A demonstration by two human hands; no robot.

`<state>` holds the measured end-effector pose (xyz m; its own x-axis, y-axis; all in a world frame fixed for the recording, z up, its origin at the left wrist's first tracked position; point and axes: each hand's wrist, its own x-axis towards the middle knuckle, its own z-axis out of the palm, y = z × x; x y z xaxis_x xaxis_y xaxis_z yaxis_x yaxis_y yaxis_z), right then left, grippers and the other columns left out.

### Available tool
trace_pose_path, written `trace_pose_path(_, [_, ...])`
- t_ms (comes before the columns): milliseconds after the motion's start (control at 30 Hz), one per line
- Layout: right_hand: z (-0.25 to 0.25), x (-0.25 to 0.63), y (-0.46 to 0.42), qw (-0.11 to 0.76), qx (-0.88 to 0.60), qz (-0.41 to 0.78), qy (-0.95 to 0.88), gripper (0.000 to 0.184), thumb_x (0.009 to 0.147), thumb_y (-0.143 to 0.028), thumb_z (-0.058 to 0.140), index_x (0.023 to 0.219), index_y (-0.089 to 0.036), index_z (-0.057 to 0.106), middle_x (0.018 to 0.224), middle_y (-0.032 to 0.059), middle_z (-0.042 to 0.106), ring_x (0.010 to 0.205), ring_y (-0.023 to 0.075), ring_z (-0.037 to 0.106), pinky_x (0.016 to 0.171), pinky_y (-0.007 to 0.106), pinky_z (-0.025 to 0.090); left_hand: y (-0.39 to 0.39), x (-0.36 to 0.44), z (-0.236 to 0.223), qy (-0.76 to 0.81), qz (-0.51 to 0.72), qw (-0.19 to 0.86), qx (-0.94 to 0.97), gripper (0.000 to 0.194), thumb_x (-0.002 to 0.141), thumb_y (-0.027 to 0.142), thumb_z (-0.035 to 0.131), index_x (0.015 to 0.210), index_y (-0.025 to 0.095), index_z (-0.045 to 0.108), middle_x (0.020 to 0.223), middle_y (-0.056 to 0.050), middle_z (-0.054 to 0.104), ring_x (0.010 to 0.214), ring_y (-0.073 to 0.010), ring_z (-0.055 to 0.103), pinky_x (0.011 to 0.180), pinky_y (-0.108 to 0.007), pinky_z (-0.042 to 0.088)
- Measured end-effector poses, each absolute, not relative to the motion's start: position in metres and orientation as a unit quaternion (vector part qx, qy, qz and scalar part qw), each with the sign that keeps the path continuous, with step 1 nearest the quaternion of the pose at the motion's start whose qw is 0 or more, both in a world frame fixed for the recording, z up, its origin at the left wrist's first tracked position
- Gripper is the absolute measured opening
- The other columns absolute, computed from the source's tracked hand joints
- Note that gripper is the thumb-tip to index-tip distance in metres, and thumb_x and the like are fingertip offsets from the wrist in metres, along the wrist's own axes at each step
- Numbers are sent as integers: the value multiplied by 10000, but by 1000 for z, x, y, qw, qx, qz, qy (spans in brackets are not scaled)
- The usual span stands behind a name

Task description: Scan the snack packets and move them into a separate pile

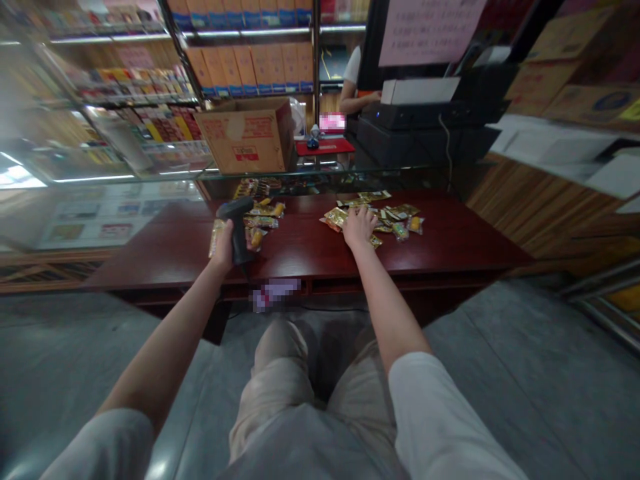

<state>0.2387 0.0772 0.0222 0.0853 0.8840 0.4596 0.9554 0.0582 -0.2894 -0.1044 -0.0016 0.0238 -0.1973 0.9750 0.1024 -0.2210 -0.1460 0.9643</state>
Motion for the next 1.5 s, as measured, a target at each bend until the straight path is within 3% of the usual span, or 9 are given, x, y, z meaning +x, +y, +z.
trace_pose_path(200, [14, 215, 67, 231, -570, -56, -787, 377, 1009, -231, 485, 1304, -191, 715, 1490, 159, 577, 1395, 322, 474, 1219, 569, 192, 2, -124, 30, 491, 630, 466, 381, 495, 960, 659, 504, 885, 182, 614, 620, -43, 614, 555, -184, 610, 488, -285, 455])
trace_pose_path(300, [7, 193, 68, 181, -605, 1, -775, 450, 1025, -353, 506, 1376, -114, 658, 1537, 212, 532, 1437, 362, 447, 1232, 634, 142, 0, -124, 20, 506, 620, 464, 380, 480, 935, 674, 534, 876, 203, 600, 597, -34, 596, 572, -198, 630, 462, -282, 438])
trace_pose_path(433, [6, 170, 72, 230, -638, 11, -735, 514, 999, -311, 536, 1436, -45, 588, 1591, 264, 447, 1506, 415, 354, 1221, 643, 187, -3, -123, 10, 502, 619, 462, 389, 502, 938, 704, 490, 840, 220, 583, 568, -19, 565, 556, -189, 620, 455, -275, 433])
trace_pose_path(600, [12, 111, 55, 218, -489, 139, -833, 500, 1000, -328, 567, 1487, -221, 587, 1458, 177, 575, 1308, 357, 565, 1099, 510, 424, 0, -124, 10, 491, 575, 510, 409, 508, 977, 665, 474, 890, 179, 595, 570, -20, 574, 572, -168, 633, 481, -237, 431])
trace_pose_path(700, [13, 67, 40, 172, -448, 169, -861, 551, 986, -515, 604, 1509, -345, 561, 1450, 142, 576, 1308, 388, 535, 1070, 563, 415, -1, -125, 9, 500, 567, 513, 406, 516, 961, 677, 494, 936, 177, 622, 563, -18, 581, 576, -182, 647, 450, -235, 418])
trace_pose_path(800, [11, 44, 29, 163, -474, 136, -854, 603, 941, -575, 652, 1481, -318, 575, 1446, 169, 566, 1323, 423, 486, 1068, 613, 374, -4, -125, 8, 493, 587, 504, 398, 498, 995, 632, 462, 905, 169, 622, 557, -19, 586, 520, -156, 609, 459, -235, 432])
trace_pose_path(1100, [-5, 76, 43, 247, -489, 184, -816, 384, 959, -88, 418, 1282, -170, 610, 1238, 142, 706, 1150, 291, 624, 996, 419, 470, -4, -125, 2, 469, 586, 499, 433, 534, 922, 703, 525, 835, 185, 620, 537, -9, 602, 411, -117, 532, 416, -220, 418])
trace_pose_path(1300, [-13, 77, 54, 330, -521, 233, -752, 207, 998, -202, 459, 1002, -198, 666, 1026, 109, 748, 1013, 255, 696, 927, 362, 508, -8, -124, 7, 468, 575, 513, 432, 525, 925, 692, 530, 890, 181, 649, 512, 0, 571, 411, -124, 529, 408, -217, 401])
trace_pose_path(1500, [-18, 79, 60, 471, -509, 373, -616, 127, 971, -231, 517, 846, -239, 533, 822, 24, 715, 850, 211, 762, 846, 348, 571, -11, -123, 11, 467, 568, 515, 442, 525, 961, 655, 480, 927, 165, 665, 512, -3, 566, 408, -124, 529, 419, -216, 415])
